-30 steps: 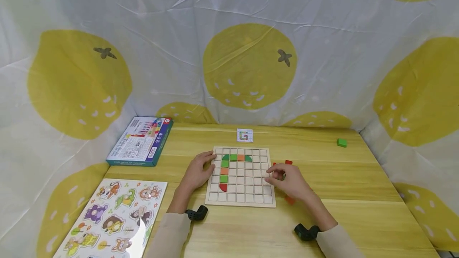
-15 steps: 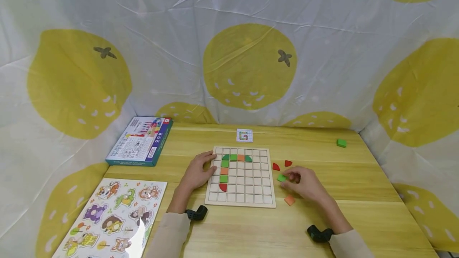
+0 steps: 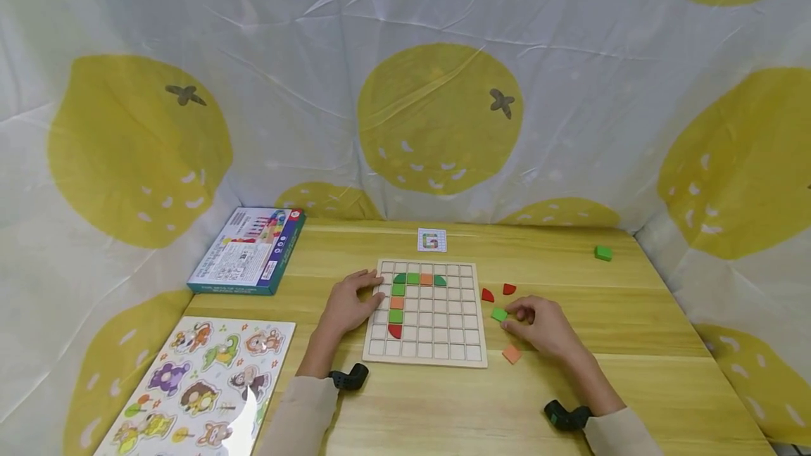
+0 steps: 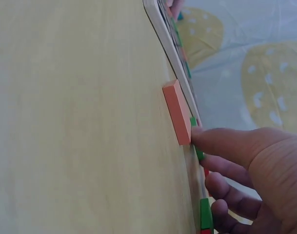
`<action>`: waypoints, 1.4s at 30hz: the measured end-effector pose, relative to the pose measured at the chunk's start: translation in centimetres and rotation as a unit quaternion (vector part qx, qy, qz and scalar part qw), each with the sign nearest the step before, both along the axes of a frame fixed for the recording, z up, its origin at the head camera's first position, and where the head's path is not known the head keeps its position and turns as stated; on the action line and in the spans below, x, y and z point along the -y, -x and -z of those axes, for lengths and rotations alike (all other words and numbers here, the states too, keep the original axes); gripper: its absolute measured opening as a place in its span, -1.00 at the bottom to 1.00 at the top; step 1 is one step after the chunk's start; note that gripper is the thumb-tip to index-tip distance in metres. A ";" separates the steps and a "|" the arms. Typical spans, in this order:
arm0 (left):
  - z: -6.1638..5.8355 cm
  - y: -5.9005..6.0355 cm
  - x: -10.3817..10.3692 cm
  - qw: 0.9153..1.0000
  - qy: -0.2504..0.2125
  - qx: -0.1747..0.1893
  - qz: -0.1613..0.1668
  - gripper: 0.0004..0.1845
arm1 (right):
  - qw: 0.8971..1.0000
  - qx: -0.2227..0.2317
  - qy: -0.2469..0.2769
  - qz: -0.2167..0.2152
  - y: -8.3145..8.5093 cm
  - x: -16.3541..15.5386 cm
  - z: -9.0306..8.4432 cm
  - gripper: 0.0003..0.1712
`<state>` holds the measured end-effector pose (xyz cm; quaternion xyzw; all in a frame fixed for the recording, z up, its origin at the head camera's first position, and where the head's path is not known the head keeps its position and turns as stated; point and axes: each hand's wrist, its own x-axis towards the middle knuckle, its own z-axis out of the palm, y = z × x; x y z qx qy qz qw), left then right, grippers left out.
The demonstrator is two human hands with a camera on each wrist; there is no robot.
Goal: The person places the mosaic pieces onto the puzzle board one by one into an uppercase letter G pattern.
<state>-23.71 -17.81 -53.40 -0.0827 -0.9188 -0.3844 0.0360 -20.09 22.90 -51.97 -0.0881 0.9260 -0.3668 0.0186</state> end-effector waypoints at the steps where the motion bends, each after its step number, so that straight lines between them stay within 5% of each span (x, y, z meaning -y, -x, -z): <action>1: 0.0 0.0 0.0 1.000 -0.001 -0.003 -0.003 -0.59 | 1.000 -0.001 0.000 0.002 0.0 0.0 0.0 -0.71; 21: 0.2 0.4 -0.5 1.000 -0.006 -0.018 0.001 -0.65 | 1.000 -0.008 0.013 0.017 0.2 0.5 -0.2 -0.70; 42: 0.3 1.3 -1.2 0.999 0.017 -0.033 -0.027 -0.66 | 0.996 -0.017 0.066 -0.059 1.0 5.6 -1.2 -0.78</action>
